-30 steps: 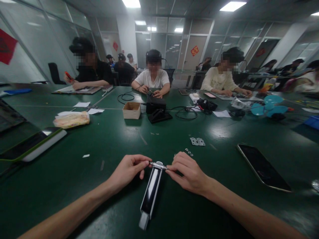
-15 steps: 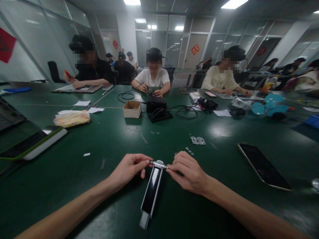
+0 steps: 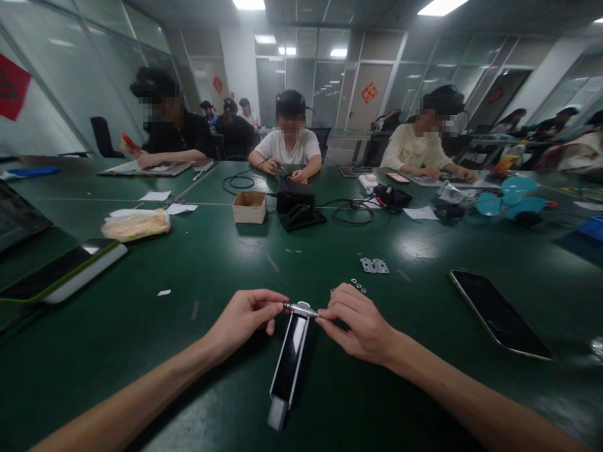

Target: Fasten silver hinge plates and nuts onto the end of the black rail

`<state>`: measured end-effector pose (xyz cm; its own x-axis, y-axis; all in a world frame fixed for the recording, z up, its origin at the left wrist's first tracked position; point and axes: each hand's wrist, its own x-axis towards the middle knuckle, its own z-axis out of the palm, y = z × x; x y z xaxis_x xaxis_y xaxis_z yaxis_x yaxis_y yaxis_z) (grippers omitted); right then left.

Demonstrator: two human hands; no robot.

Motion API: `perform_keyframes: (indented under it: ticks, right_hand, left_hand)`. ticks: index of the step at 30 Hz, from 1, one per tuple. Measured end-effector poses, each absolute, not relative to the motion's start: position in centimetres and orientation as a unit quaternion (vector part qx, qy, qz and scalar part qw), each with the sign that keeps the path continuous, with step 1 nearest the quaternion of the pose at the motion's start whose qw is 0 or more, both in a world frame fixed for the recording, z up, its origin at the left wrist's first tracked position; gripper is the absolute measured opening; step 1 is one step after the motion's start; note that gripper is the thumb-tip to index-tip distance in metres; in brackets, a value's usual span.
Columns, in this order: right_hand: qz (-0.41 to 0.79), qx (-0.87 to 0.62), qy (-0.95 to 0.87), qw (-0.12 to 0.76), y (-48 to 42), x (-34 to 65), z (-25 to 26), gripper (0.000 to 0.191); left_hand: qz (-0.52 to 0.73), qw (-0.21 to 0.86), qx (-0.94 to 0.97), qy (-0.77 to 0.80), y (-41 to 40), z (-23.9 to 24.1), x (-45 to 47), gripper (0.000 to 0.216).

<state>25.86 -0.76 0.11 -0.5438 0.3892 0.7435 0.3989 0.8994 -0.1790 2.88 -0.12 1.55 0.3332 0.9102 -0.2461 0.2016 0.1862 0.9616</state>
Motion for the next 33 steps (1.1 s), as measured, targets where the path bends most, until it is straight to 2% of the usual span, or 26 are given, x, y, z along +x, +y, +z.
perform_keyframes:
  ticks: [16,33]
  right_hand:
    - [0.008,-0.214,-0.88,0.425,-0.81,25.86,0.3,0.012]
    - [0.0,-0.2,-0.877,0.436,-0.91,25.87,0.12,0.011]
  left_hand:
    - [0.309,0.546,0.601,0.496,-0.16,0.97,2.56,0.037]
    - [0.275,0.539,0.619,0.501,-0.05,1.61,2.41,0.031]
